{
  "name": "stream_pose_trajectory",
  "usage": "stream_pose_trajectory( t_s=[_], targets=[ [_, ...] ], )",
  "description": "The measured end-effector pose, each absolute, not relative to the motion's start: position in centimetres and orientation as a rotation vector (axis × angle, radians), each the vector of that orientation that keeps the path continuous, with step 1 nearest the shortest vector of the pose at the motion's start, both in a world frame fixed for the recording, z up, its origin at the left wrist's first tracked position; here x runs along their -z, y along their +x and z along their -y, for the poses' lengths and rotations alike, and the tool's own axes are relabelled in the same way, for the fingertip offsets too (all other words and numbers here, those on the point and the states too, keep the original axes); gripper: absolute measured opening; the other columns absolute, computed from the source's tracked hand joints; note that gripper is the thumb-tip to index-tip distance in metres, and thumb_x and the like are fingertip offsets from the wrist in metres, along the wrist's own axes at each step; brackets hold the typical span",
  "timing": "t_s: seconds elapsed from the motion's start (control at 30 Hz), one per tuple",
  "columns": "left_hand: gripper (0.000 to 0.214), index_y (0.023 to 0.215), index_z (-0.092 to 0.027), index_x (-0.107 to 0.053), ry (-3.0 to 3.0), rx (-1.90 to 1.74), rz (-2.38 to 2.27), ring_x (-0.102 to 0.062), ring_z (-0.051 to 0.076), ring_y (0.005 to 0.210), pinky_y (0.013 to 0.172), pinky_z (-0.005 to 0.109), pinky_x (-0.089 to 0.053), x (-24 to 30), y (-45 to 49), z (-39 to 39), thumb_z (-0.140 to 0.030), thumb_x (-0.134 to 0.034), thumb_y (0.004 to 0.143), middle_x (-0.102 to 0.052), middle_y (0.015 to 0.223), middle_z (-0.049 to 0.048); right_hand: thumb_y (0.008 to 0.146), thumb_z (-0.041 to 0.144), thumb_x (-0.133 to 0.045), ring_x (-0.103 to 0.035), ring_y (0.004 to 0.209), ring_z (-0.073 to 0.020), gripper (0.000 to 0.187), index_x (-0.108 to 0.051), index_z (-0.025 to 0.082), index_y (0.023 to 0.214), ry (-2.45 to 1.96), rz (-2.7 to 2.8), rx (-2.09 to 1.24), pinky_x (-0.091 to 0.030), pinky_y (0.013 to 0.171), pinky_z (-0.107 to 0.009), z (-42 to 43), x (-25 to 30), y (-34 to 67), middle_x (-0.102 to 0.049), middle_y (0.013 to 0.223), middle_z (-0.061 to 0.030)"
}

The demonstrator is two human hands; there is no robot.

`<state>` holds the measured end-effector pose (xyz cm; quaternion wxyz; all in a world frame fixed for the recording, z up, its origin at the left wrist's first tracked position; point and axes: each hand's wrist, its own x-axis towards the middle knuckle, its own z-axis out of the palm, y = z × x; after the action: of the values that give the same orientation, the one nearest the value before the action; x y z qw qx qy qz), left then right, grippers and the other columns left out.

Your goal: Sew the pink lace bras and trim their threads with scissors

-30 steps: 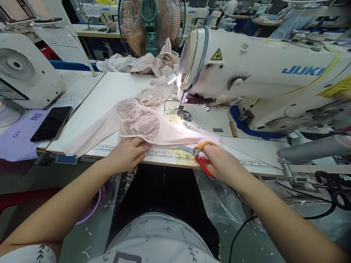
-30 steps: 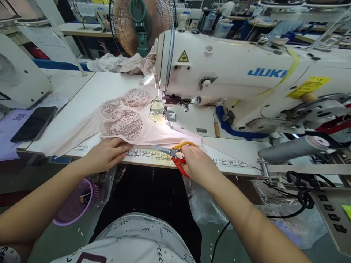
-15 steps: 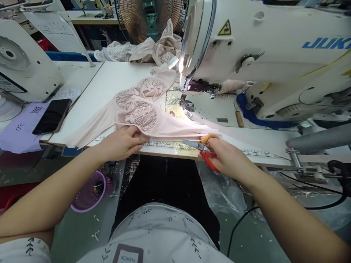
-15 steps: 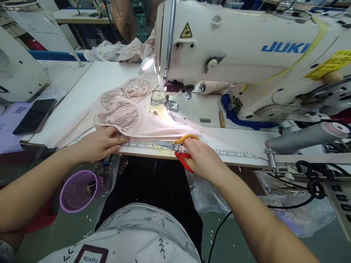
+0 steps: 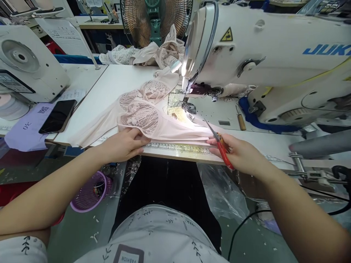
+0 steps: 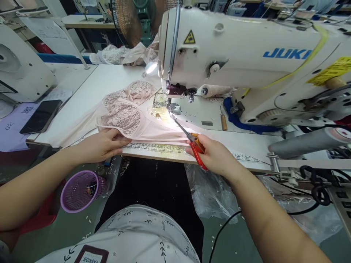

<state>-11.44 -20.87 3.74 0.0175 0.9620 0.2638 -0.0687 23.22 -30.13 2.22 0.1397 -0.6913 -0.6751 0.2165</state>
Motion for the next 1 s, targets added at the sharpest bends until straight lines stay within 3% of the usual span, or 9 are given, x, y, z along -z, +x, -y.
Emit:
stream_pose_trajectory(
  t_s=[0.2, 0.4, 0.53, 0.73, 1.0],
  targets=[
    [0.043, 0.133, -0.021, -0.048, 3.026, 0.238, -0.827, -0.051, 0.027, 0.1, 0.077, 0.035, -0.046, -3.8, -11.2, 21.2, -0.034, -0.04, 0.093, -0.051, 0.107, 0.0137, 0.074, 0.049, -0.056, -0.064, 0.077, -0.0266, 0.027, -0.05, 0.023, 0.076, -2.082, 1.915, -0.616, -0.047, 0.06, -0.033, 28.0, -3.1, 24.0, -0.067, 0.08, -0.0062],
    [0.044, 0.134, -0.023, -0.047, 3.031, 0.242, -0.824, -0.05, 0.027, 0.101, 0.079, 0.036, -0.046, -3.6, -11.4, 21.2, -0.037, -0.041, 0.093, -0.051, 0.109, 0.0137, 0.077, 0.049, -0.055, -0.064, 0.089, -0.0292, 0.03, -0.056, 0.023, 0.092, -2.033, 1.925, -0.707, -0.049, 0.066, -0.035, 28.4, -3.3, 24.0, -0.068, 0.106, -0.0082],
    [0.045, 0.135, -0.024, -0.047, 3.035, 0.244, -0.85, -0.05, 0.029, 0.101, 0.079, 0.039, -0.046, -3.2, -11.6, 21.0, -0.038, -0.04, 0.093, -0.05, 0.111, 0.0142, 0.076, 0.047, -0.056, -0.063, 0.08, -0.0262, 0.028, -0.055, 0.023, 0.091, -2.08, 1.891, -0.617, -0.046, 0.063, -0.033, 28.0, -2.8, 24.0, -0.069, 0.092, -0.0074],
    [0.045, 0.136, -0.023, -0.045, 3.071, 0.268, -0.863, -0.053, 0.026, 0.094, 0.077, 0.036, -0.047, -3.5, -11.4, 21.2, -0.038, -0.037, 0.094, -0.049, 0.111, 0.0136, 0.071, 0.04, -0.06, -0.053, 0.06, -0.0177, 0.025, -0.043, 0.023, 0.067, -2.08, 1.797, -0.426, -0.037, 0.054, -0.026, 27.4, -1.8, 23.5, -0.058, 0.063, -0.0001],
    [0.047, 0.134, -0.022, -0.049, 3.203, 0.258, -0.839, -0.053, 0.028, 0.09, 0.077, 0.038, -0.046, -2.4, -11.5, 20.3, -0.041, -0.033, 0.094, -0.046, 0.114, 0.0152, 0.067, 0.03, -0.063, -0.052, 0.066, -0.0164, 0.021, -0.044, 0.021, 0.068, -1.909, 1.865, -0.42, -0.036, 0.059, -0.024, 27.1, -1.8, 23.6, -0.061, 0.079, -0.002]
  ],
)
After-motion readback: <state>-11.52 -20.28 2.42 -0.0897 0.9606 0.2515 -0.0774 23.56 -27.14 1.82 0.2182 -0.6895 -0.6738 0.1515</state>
